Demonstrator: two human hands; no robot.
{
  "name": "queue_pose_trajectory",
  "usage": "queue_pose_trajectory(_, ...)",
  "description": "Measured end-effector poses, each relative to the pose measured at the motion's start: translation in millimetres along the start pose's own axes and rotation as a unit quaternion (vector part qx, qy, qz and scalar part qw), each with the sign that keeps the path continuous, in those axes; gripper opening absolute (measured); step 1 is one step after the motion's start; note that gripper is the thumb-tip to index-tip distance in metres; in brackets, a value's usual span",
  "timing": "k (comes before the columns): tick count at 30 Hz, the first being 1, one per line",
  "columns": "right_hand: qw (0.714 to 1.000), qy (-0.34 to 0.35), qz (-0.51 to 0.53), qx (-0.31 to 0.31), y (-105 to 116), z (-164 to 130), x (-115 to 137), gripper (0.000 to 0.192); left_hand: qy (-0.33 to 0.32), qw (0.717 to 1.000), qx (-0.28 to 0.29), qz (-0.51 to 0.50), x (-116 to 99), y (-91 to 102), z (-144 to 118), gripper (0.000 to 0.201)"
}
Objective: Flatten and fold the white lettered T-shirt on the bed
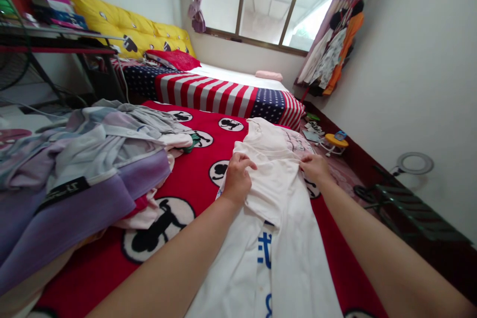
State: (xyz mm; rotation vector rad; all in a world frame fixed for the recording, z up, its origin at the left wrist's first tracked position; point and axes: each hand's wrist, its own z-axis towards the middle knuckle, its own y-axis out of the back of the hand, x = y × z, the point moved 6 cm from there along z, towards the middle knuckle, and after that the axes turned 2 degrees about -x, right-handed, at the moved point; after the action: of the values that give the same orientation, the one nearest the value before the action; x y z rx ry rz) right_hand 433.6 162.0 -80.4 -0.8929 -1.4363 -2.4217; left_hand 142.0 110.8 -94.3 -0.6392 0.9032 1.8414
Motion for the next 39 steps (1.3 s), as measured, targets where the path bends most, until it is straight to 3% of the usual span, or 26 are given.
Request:
queue_pose_trajectory(3, 0.996, 0.072, -0.052, -0.031, 1.3, -8.0, 22.8, 0.021, -0.004, 1.000, 0.016, -0.002, -1.0, -2.3, -0.6, 0.044)
queue_pose_trajectory(7, 0.972, 0.209, -0.087, 0.057, -18.5, -24.7, 64.5, 0.026, -0.005, 1.000, 0.015, -0.002, -0.9, -1.9, -1.1, 0.043)
queue_pose_trajectory(10, 0.963, 0.225, -0.101, 0.112, -29.6, -34.4, 78.6, 0.015, -0.016, 1.000, 0.005, -0.005, -0.9, -0.9, -1.0, 0.041)
queue_pose_trajectory(13, 0.971, 0.209, -0.105, 0.041, -24.2, -37.3, 80.0, 0.015, -0.041, 0.999, -0.018, -0.005, 0.0, -0.7, -0.3, 0.043)
queue_pose_trajectory(16, 0.976, 0.181, -0.112, -0.038, -20.4, -40.6, 72.0, 0.017, -0.049, 0.999, -0.006, 0.023, 5.8, -7.5, 0.0, 0.044)
queue_pose_trajectory(19, 0.974, 0.187, -0.124, -0.016, -26.5, -50.7, 67.9, 0.020, -0.010, 0.998, 0.011, 0.053, 17.2, -14.5, 0.5, 0.039)
queue_pose_trajectory(22, 0.971, 0.228, -0.063, -0.023, -15.9, -77.0, 80.9, 0.020, 0.035, 0.999, 0.003, 0.028, 26.9, -14.4, 3.0, 0.037)
queue_pose_trajectory(25, 0.956, 0.287, 0.016, 0.060, -5.7, -123.1, 106.5, 0.013, 0.092, 0.995, -0.020, -0.024, 37.2, -10.0, 6.5, 0.030)
queue_pose_trajectory(28, 0.920, 0.344, -0.013, 0.186, -7.7, -174.3, 128.5, 0.015, 0.136, 0.986, -0.045, -0.086, 45.3, -6.1, 7.6, 0.023)
queue_pose_trajectory(30, 0.907, 0.368, -0.034, 0.203, -7.4, -195.8, 136.8, 0.006, 0.140, 0.983, -0.051, -0.107, 45.1, -4.3, 7.6, 0.020)
queue_pose_trajectory(34, 0.927, 0.336, 0.044, 0.159, 2.3, -204.2, 141.9, 0.014, 0.078, 0.993, -0.064, -0.063, 27.5, 5.1, 8.7, 0.014)
queue_pose_trajectory(36, 0.920, 0.324, 0.075, 0.208, 0.8, -209.1, 141.8, 0.013, 0.013, 0.998, -0.063, -0.026, 12.0, 9.9, 8.4, 0.013)
queue_pose_trajectory(39, 0.905, 0.334, 0.091, 0.248, 3.4, -218.1, 137.5, 0.017, -0.067, 0.997, 0.041, 0.028, -5.2, 1.1, 2.9, 0.020)
